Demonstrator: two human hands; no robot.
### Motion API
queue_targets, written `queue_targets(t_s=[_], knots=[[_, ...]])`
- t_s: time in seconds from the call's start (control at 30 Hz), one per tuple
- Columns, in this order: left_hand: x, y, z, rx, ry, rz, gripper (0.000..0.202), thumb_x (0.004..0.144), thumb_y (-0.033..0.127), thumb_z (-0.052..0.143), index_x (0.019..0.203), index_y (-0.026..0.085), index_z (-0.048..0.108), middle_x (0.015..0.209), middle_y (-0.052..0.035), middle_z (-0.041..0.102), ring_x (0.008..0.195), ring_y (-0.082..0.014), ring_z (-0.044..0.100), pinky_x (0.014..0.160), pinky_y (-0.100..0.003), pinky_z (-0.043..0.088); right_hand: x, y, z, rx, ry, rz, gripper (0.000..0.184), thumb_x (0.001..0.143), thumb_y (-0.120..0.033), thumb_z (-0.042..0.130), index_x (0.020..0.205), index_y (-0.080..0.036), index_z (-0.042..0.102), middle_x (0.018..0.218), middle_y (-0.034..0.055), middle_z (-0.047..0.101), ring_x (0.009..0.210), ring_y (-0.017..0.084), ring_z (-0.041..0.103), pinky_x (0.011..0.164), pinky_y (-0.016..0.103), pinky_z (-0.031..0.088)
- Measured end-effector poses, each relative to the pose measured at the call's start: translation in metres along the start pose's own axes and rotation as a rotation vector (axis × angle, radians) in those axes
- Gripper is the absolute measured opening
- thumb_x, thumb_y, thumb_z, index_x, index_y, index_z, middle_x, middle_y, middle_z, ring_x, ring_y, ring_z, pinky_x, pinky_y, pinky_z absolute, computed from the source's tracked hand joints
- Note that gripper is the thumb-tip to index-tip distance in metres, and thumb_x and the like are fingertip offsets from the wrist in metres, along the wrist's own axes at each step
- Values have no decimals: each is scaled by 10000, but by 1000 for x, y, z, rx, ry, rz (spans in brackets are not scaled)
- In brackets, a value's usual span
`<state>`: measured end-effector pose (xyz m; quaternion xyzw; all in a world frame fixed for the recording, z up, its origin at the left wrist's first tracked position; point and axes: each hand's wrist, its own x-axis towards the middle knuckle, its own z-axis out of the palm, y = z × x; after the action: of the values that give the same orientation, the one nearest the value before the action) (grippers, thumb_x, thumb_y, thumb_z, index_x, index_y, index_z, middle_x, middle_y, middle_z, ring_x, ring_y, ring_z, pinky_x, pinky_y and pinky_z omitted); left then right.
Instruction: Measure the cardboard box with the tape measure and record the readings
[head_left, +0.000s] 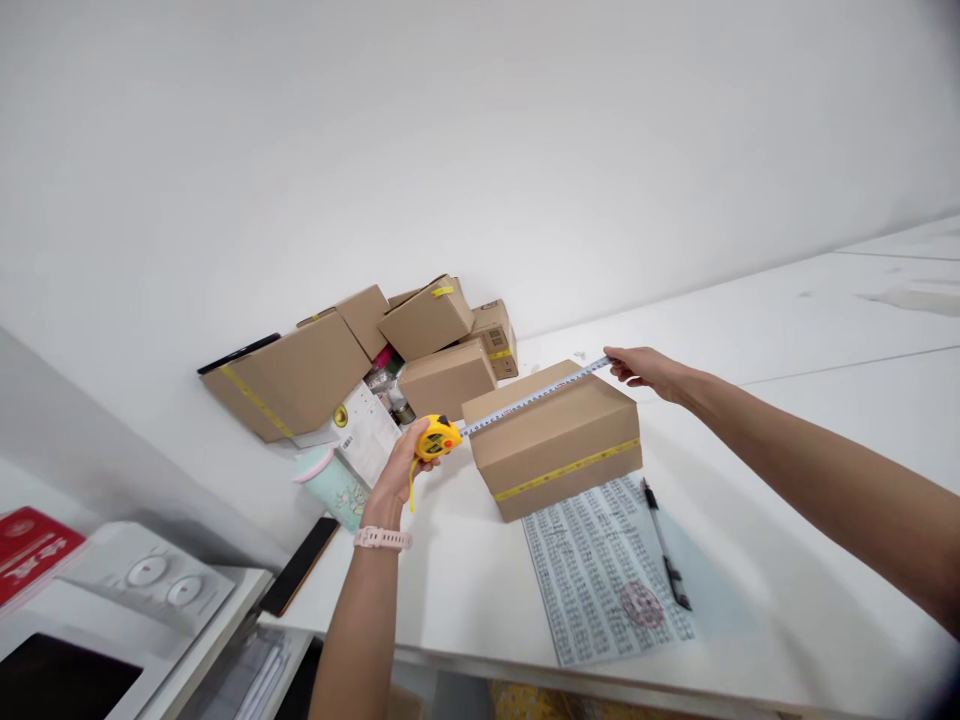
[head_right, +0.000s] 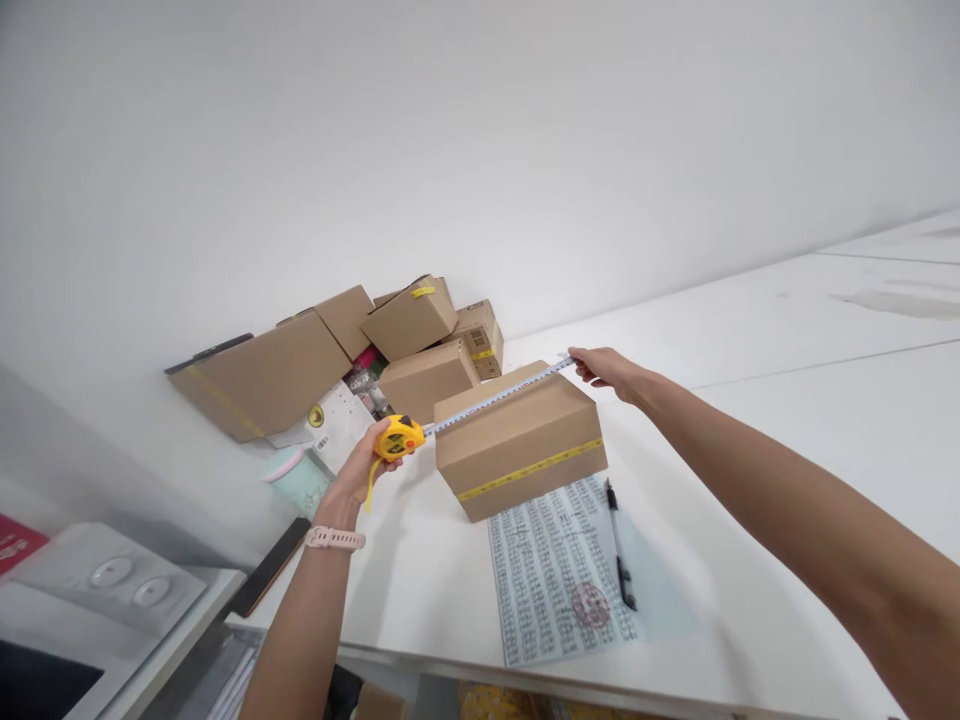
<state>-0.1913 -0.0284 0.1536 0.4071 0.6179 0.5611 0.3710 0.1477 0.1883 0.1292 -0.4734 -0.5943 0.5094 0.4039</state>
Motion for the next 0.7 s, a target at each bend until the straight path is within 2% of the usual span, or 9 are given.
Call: queue_targets(t_s=[0.1, 0.23, 0.33, 0.4, 0.53, 0.7], knots=[[9, -12, -22, 14, 4, -59, 455, 800, 519, 624, 1011, 116, 627, 732, -57, 688, 482, -108, 564, 439, -194, 379, 8, 14, 7, -103, -14, 19, 358, 856, -445, 583, 615, -184, 532, 675, 54, 585, 609, 151, 511, 624, 329, 430], [18, -18, -31, 27, -17, -115, 432, 810, 506, 603, 1008, 124, 637, 740, -63, 696, 477, -109, 570, 430, -190, 388, 12, 20, 15, -256, -19, 53, 350, 839, -487, 578, 666, -182, 587, 822, 106, 663, 751, 230, 604, 717, 377, 459], [22, -18, -27, 29, -39, -134, 430, 828, 506, 582, 1023, 127, 647, 755, -70, 705, 485, -107, 574, 436, -185, 404, 14, 19, 16, -365, 4, 80, 376, 795, -558, 601, 752, -185, 624, 972, 157, 683, 923, 325, 626, 775, 425, 471], [25, -18, -22, 27, -53, -131, 426, 827, 502, 594, 1037, 136, 652, 761, -66, 708, 489, -105, 575, 436, -181, 408, 15, 20, 16, -408, -12, 97, 413, 783, -595, 599, 792, -184, 641, 1030, 178, 687, 969, 348, 630, 771, 429, 491], [31, -19, -13, 24, -82, -132, 431, 828, 506, 600, 1034, 133, 665, 764, -76, 713, 483, -101, 574, 421, -169, 394, 16, 21, 18, -439, -81, 106, 455, 836, -610, 519, 827, -182, 673, 1035, 173, 714, 926, 314, 669, 709, 384, 536], [30, -19, -9, 23, -77, -148, 431, 845, 506, 572, 1017, 121, 662, 734, -82, 709, 468, -100, 572, 419, -167, 403, 19, 24, 18, -497, -82, 59, 475, 832, -623, 507, 795, -185, 689, 980, 179, 731, 869, 325, 692, 672, 397, 556]])
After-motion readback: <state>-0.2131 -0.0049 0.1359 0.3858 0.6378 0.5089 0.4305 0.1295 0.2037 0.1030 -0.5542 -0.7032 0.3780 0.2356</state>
